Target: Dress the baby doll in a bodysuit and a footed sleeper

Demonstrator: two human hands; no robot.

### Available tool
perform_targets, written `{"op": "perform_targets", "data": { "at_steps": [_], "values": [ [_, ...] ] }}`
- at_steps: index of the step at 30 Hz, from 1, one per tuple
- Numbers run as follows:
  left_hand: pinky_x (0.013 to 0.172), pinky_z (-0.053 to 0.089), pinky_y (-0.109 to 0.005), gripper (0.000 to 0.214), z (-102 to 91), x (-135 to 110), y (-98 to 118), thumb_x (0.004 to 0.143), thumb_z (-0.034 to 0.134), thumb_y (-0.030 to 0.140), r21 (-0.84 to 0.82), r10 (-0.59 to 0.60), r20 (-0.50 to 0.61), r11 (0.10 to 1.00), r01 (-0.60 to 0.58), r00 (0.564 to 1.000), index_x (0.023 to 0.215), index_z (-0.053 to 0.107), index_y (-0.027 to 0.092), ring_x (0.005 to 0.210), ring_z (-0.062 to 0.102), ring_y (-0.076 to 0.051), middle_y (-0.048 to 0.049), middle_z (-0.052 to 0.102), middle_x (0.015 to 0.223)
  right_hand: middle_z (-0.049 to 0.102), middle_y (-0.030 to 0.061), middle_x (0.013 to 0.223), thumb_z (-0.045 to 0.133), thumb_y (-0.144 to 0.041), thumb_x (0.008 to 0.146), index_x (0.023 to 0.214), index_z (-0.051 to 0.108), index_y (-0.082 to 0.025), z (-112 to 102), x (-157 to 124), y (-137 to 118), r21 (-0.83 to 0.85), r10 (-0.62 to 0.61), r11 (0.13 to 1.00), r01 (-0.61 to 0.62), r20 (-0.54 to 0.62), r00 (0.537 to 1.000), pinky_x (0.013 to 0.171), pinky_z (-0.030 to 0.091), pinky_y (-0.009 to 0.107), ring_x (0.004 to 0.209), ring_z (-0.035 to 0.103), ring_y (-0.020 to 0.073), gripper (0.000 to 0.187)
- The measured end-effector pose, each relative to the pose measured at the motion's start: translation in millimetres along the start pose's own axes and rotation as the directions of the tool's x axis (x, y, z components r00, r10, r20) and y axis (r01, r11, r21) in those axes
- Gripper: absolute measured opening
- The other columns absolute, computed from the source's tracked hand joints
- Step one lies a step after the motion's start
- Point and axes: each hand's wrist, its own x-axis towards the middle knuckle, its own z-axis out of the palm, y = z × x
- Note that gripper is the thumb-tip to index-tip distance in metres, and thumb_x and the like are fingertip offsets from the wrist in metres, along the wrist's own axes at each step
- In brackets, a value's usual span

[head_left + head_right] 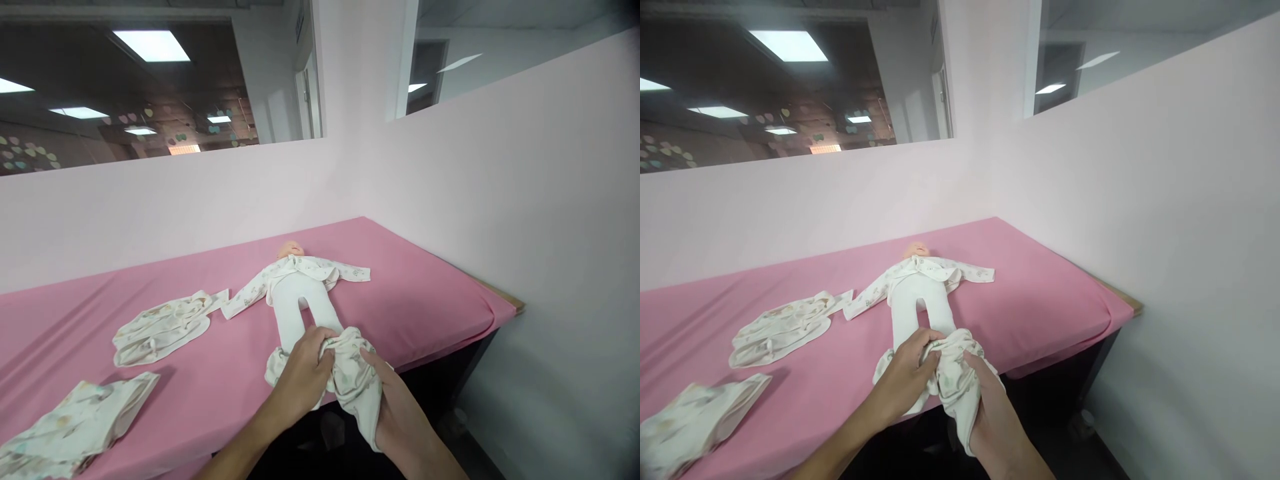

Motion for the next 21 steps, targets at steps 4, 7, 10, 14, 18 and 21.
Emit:
{"op": "perform_targets", "data": {
  "at_steps": [4, 7, 10, 14, 18, 21],
  "values": [
    [0.074, 0.046, -0.030, 0.033, 0.9, 20.2, -16.3, 0.091, 0.030, 0.008, 0.321, 0.092, -0.060, 0.945, -0.068, 0.994, 0.110, 0.054, 0.020, 0.087, 0.056, -0.016, -0.0054, 0.054, 0.109, 0.071, 0.0074, 0.101, 0.062, -0.035, 0.085, 0.120, 0.062, -0.018, 9.2, -1.3, -4.0, 0.110, 0.077, 0.991, -0.075, -0.013, 0.997, 0.082, 0.056, 0.036, 0.098, 0.066, 0.0227, 0.038],
    [0.068, 0.045, -0.032, 0.041, -1.3, 37.2, -26.1, 0.083, 0.030, -0.001, 0.619, 0.181, -0.049, 0.777, -0.113, 0.982, 0.112, 0.053, 0.017, 0.082, 0.054, -0.019, -0.0085, 0.051, 0.107, 0.070, 0.0087, 0.108, 0.061, -0.035, 0.086, 0.123, 0.060, -0.019, 10.3, 2.2, -3.4, 0.115, 0.063, 0.992, -0.061, -0.015, 0.998, 0.085, 0.056, 0.038, 0.105, 0.065, 0.0238, 0.040],
    [0.073, 0.046, -0.035, 0.044, -4.3, 41.8, -22.7, 0.080, 0.034, -0.004, 0.737, 0.273, -0.098, 0.667, -0.115, 0.957, 0.114, 0.053, 0.015, 0.090, 0.052, -0.023, -0.0097, 0.052, 0.103, 0.068, 0.0076, 0.114, 0.060, -0.038, 0.086, 0.125, 0.060, -0.022, 8.2, 7.0, -1.6, 0.098, 0.016, 0.995, -0.018, 0.020, 1.000, 0.086, 0.056, 0.038, 0.107, 0.064, 0.0232, 0.041],
    [0.079, 0.047, -0.037, 0.017, -0.4, 11.4, 2.5, 0.093, 0.042, 0.018, 0.629, 0.354, -0.193, 0.761, -0.161, 0.915, 0.104, 0.055, 0.016, 0.093, 0.052, -0.022, -0.0085, 0.053, 0.102, 0.069, 0.0077, 0.113, 0.059, -0.043, 0.087, 0.123, 0.061, -0.022, 10.9, 5.0, -4.0, 0.130, 0.029, 0.991, -0.043, 0.107, 0.994, 0.088, 0.055, 0.037, 0.108, 0.063, 0.0228, 0.042],
    [0.070, 0.047, -0.035, 0.020, 9.9, -24.7, 20.1, 0.091, 0.054, 0.037, 0.608, 0.367, -0.008, 0.740, -0.287, 0.930, 0.083, 0.054, 0.019, 0.081, 0.056, -0.021, -0.0038, 0.057, 0.086, 0.071, 0.0101, 0.107, 0.057, -0.046, 0.087, 0.123, 0.061, -0.016, 15.4, -0.9, -6.5, 0.140, 0.098, 0.984, -0.110, 0.090, 0.991, 0.090, 0.053, 0.039, 0.109, 0.063, 0.0251, 0.047],
    [0.063, 0.046, -0.034, 0.020, 14.6, -27.8, 15.0, 0.090, 0.055, 0.037, 0.707, 0.329, -0.056, 0.679, -0.195, 0.943, 0.083, 0.053, 0.018, 0.077, 0.059, -0.023, -0.0047, 0.059, 0.084, 0.070, 0.0101, 0.109, 0.057, -0.048, 0.087, 0.125, 0.060, -0.016, 14.3, -0.1, -4.9, 0.148, 0.105, 0.982, -0.117, 0.085, 0.991, 0.091, 0.053, 0.039, 0.109, 0.062, 0.0250, 0.049]
  ]
}}
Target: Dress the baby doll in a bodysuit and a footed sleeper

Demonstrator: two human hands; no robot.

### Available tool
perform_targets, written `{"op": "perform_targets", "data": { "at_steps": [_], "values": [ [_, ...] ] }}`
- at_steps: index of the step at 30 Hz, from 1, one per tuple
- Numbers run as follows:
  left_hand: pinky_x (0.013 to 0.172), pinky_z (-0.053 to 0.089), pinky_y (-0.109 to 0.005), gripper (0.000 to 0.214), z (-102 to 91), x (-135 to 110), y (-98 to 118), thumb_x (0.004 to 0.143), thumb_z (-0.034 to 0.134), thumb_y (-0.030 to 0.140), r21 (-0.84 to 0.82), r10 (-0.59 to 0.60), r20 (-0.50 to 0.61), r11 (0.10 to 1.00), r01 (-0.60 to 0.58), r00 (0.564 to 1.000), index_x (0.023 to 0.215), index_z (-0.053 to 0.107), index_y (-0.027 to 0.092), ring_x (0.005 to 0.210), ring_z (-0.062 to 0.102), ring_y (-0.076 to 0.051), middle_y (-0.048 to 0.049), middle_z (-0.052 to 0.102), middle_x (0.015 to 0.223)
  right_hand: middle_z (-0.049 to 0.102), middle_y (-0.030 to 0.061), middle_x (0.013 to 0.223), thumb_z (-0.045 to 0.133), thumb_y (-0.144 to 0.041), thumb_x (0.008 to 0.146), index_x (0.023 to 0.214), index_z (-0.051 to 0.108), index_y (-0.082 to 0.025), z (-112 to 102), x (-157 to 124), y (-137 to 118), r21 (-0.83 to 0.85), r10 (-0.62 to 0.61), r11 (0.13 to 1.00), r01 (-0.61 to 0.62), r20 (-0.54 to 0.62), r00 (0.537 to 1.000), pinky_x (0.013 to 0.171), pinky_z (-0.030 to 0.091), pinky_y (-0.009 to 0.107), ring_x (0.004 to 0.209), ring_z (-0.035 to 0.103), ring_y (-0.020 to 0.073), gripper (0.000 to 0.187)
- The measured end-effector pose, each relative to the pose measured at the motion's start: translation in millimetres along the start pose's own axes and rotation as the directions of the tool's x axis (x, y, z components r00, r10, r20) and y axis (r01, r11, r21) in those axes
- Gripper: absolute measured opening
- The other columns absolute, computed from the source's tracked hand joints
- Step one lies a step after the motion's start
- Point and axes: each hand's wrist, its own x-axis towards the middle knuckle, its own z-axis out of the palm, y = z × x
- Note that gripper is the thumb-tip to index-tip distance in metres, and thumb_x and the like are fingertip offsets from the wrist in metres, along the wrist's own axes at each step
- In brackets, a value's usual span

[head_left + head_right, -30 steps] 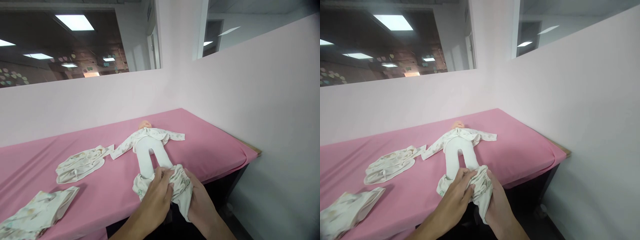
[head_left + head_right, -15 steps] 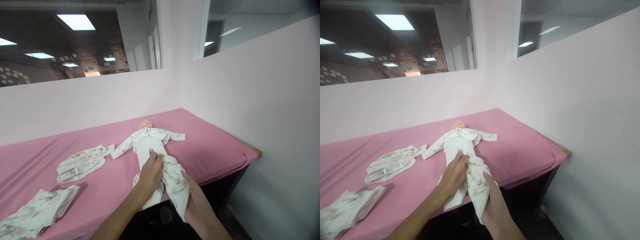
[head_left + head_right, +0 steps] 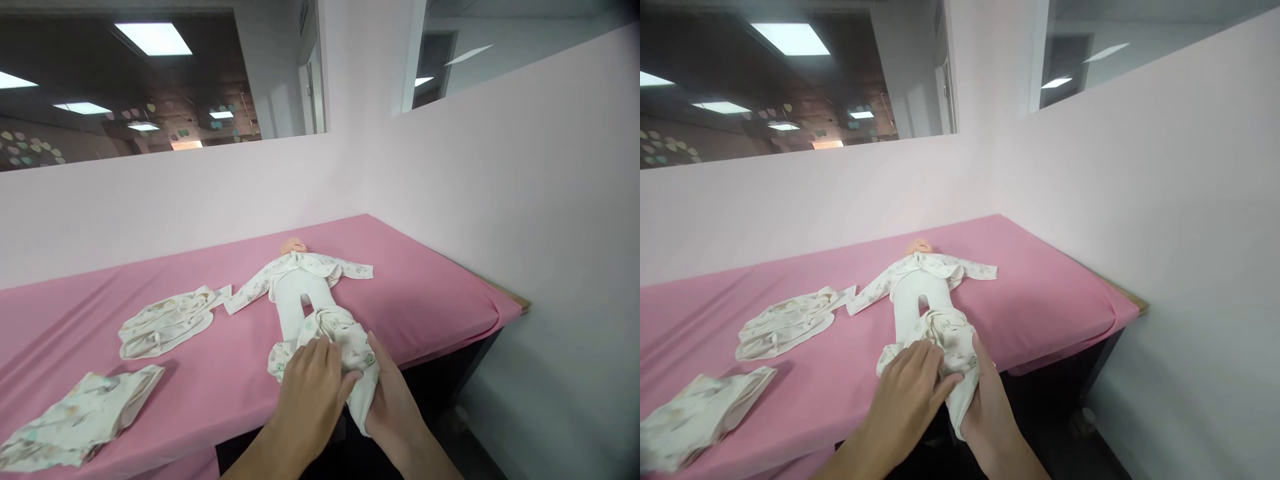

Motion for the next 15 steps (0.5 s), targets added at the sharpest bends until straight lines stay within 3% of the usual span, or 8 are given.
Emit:
{"op": "perform_targets", "data": {
  "at_steps": [3, 7, 10, 15],
  "values": [
    [0.057, 0.042, -0.032, 0.019, 10.4, 4.4, -7.1, 0.090, 0.056, 0.036, 0.080, -0.034, 0.018, 0.996, 0.033, 0.999, 0.084, 0.053, 0.018, 0.071, 0.059, -0.022, -0.0034, 0.059, 0.079, 0.070, 0.0099, 0.110, 0.056, -0.047, 0.088, 0.125, 0.061, -0.017, -1.9, 2.6, 0.6, 0.020, 0.005, 1.000, -0.005, 0.024, 1.000, 0.091, 0.052, 0.039, 0.109, 0.063, 0.0240, 0.047],
    [0.053, 0.035, -0.031, 0.016, 15.3, 7.5, -12.0, 0.095, 0.046, 0.020, 0.100, 0.149, 0.068, 0.983, -0.155, 0.986, 0.079, 0.051, 0.019, 0.067, 0.058, -0.020, -0.0017, 0.059, 0.075, 0.071, 0.0097, 0.107, 0.056, -0.045, 0.088, 0.120, 0.064, -0.017, 0.0, 2.0, -0.8, 0.019, 0.001, 1.000, -0.001, -0.004, 1.000, 0.088, 0.054, 0.038, 0.107, 0.063, 0.0238, 0.043],
    [0.053, 0.031, -0.032, 0.019, 9.4, 8.1, -15.2, 0.095, 0.041, 0.015, 0.050, 0.213, 0.103, 0.975, -0.218, 0.972, 0.079, 0.050, 0.020, 0.066, 0.057, -0.019, -0.0011, 0.059, 0.075, 0.070, 0.0100, 0.106, 0.054, -0.046, 0.089, 0.120, 0.063, -0.017, 1.0, 1.4, -1.4, -0.017, -0.022, 1.000, 0.023, 0.012, 1.000, 0.087, 0.055, 0.039, 0.107, 0.063, 0.0244, 0.044],
    [0.054, 0.030, -0.031, 0.023, -0.5, 13.3, -24.3, 0.099, 0.034, 0.021, -0.091, 0.218, 0.198, 0.975, -0.203, 0.956, 0.082, 0.050, 0.020, 0.065, 0.054, -0.017, 0.0008, 0.059, 0.074, 0.070, 0.0091, 0.104, 0.054, -0.047, 0.089, 0.120, 0.063, -0.019, -1.8, 4.3, -0.2, -0.060, -0.065, 0.996, 0.067, 0.030, 0.997, 0.087, 0.054, 0.039, 0.106, 0.063, 0.0239, 0.043]
  ]
}}
